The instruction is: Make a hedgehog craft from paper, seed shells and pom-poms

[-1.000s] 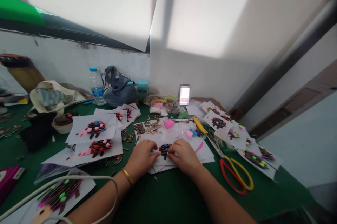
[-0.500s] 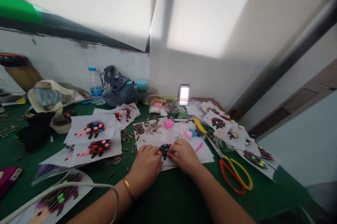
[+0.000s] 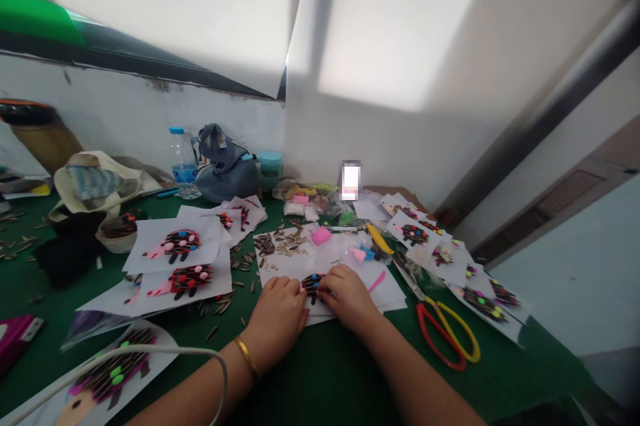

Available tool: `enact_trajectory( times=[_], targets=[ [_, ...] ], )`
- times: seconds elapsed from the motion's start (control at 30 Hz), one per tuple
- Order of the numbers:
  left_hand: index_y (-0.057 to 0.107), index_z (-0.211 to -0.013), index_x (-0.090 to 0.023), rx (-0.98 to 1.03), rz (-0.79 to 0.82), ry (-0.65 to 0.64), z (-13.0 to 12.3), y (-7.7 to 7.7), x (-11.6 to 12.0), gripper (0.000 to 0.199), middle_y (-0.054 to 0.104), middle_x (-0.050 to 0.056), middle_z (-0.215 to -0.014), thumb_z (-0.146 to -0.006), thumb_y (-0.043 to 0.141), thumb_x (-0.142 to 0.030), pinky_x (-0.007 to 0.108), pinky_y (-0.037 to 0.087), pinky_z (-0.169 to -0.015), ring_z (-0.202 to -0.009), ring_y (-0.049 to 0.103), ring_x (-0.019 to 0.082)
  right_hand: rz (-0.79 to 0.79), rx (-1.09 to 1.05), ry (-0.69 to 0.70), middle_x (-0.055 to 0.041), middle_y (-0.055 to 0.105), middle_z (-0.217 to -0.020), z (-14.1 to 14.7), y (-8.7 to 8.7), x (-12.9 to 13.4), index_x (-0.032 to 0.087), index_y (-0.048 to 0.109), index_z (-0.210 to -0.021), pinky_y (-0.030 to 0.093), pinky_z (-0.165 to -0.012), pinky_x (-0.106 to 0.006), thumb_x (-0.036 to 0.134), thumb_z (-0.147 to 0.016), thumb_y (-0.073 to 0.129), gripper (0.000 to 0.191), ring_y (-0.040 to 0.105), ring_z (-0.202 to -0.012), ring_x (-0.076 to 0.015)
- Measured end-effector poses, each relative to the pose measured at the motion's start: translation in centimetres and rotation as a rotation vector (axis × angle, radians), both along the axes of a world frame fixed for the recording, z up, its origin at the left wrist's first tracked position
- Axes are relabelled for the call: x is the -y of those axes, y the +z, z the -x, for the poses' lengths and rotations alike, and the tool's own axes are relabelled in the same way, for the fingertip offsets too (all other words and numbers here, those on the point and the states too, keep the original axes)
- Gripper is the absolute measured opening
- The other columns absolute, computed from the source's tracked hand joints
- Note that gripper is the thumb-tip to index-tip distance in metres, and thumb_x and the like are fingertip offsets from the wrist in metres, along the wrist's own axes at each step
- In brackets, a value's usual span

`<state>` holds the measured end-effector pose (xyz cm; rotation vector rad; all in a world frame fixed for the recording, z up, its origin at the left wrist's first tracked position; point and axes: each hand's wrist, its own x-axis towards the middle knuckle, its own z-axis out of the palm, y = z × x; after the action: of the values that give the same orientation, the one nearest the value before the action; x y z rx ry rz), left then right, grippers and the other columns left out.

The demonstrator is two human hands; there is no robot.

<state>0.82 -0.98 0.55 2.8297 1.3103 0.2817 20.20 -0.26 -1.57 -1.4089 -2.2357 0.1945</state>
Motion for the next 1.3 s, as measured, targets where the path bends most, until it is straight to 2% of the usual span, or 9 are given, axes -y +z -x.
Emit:
enact_trajectory(
  times=[0.5,0.67,0.87,0.93,1.0,1.13,1.2,1.3],
  targets=[
    [0.064,-0.099,-0.018,0.005,0.035,0.012,0.1,0.0,0.0,0.021,0.061,0.009,-0.094,-0.084,0.053,-0.028,0.042,0.036,-0.086,-0.094,0.052,0.026,-0.003,0.022,-0.013,-0.0013,0.061,-0.085,0.0,0.1,0.0,0.022,0.066,-0.083,0.037,-0.075,-0.030,0.023,-0.077,0.074,0.010,0.052,-0.085,-0.0180],
    [0.064,-0.099,-0.018,0.013,0.021,0.009,0.1,0.1,0.0,0.021,0.061,0.009,-0.094,-0.084,0.053,-0.027,0.042,0.037,-0.086,-0.093,0.052,0.026,-0.011,0.027,-0.002,-0.0016,0.061,-0.084,0.1,-0.1,-0.1,0.022,0.067,-0.080,0.037,-0.075,-0.030,0.022,-0.078,0.073,0.006,0.052,-0.084,-0.0183],
    [0.064,-0.097,-0.019,0.038,0.015,0.004,0.2,-0.1,-0.2,0.019,0.061,0.009,-0.093,-0.083,0.054,-0.027,0.042,0.037,-0.085,-0.093,0.052,0.026,-0.044,-0.151,-0.013,-0.0028,0.062,-0.082,-0.9,0.3,-0.3,0.021,0.068,-0.080,0.040,-0.076,-0.031,0.026,-0.081,0.069,0.005,0.054,-0.083,-0.0192],
    [0.065,-0.095,-0.019,0.057,0.015,0.008,0.2,0.0,-0.2,0.018,0.060,0.008,-0.092,-0.082,0.055,-0.026,0.041,0.037,-0.085,-0.093,0.052,0.026,-0.094,-0.225,-0.079,-0.0037,0.064,-0.082,-2.4,0.6,-0.7,0.021,0.068,-0.081,0.041,-0.079,-0.033,0.026,-0.085,0.062,0.009,0.055,-0.085,-0.0198],
    [0.066,-0.092,-0.020,0.087,0.017,0.012,0.3,0.2,-0.3,0.016,0.060,0.008,-0.091,-0.083,0.054,-0.023,0.040,0.037,-0.084,-0.091,0.052,0.025,-0.176,-0.264,-0.224,-0.0056,0.065,-0.085,-4.7,0.8,-1.3,0.020,0.067,-0.083,0.041,-0.082,-0.034,0.027,-0.089,0.055,0.015,0.056,-0.087,-0.0212],
    [0.068,-0.089,-0.022,0.168,0.012,0.053,0.5,0.6,-0.7,0.021,0.060,0.007,-0.088,-0.087,0.048,-0.021,0.038,0.037,-0.081,-0.087,0.052,0.022,-0.258,-0.163,-0.539,-0.0086,0.064,-0.091,-9.4,0.2,-2.6,0.018,0.068,-0.094,0.041,-0.083,-0.037,0.025,-0.088,0.047,0.023,0.055,-0.090,-0.0234],
    [0.069,-0.090,-0.023,0.210,0.012,0.090,0.7,0.6,-1.0,0.022,0.061,0.006,-0.088,-0.088,0.047,-0.022,0.037,0.037,-0.080,-0.087,0.052,0.022,-0.229,-0.055,-0.631,-0.0100,0.064,-0.097,-10.5,-0.4,-3.0,0.019,0.069,-0.101,0.039,-0.085,-0.039,0.021,-0.086,0.046,0.027,0.054,-0.094,-0.0245],
    [0.070,-0.091,-0.023,0.261,0.028,0.134,0.9,0.4,-1.7,0.022,0.061,0.006,-0.089,-0.087,0.049,-0.022,0.036,0.038,-0.079,-0.087,0.053,0.021,-0.165,0.103,-0.683,-0.0129,0.059,-0.117,-10.2,-1.3,-3.3,0.022,0.067,-0.111,0.037,-0.087,-0.043,0.021,-0.079,0.056,0.034,0.048,-0.108,-0.0300]
  ],
)
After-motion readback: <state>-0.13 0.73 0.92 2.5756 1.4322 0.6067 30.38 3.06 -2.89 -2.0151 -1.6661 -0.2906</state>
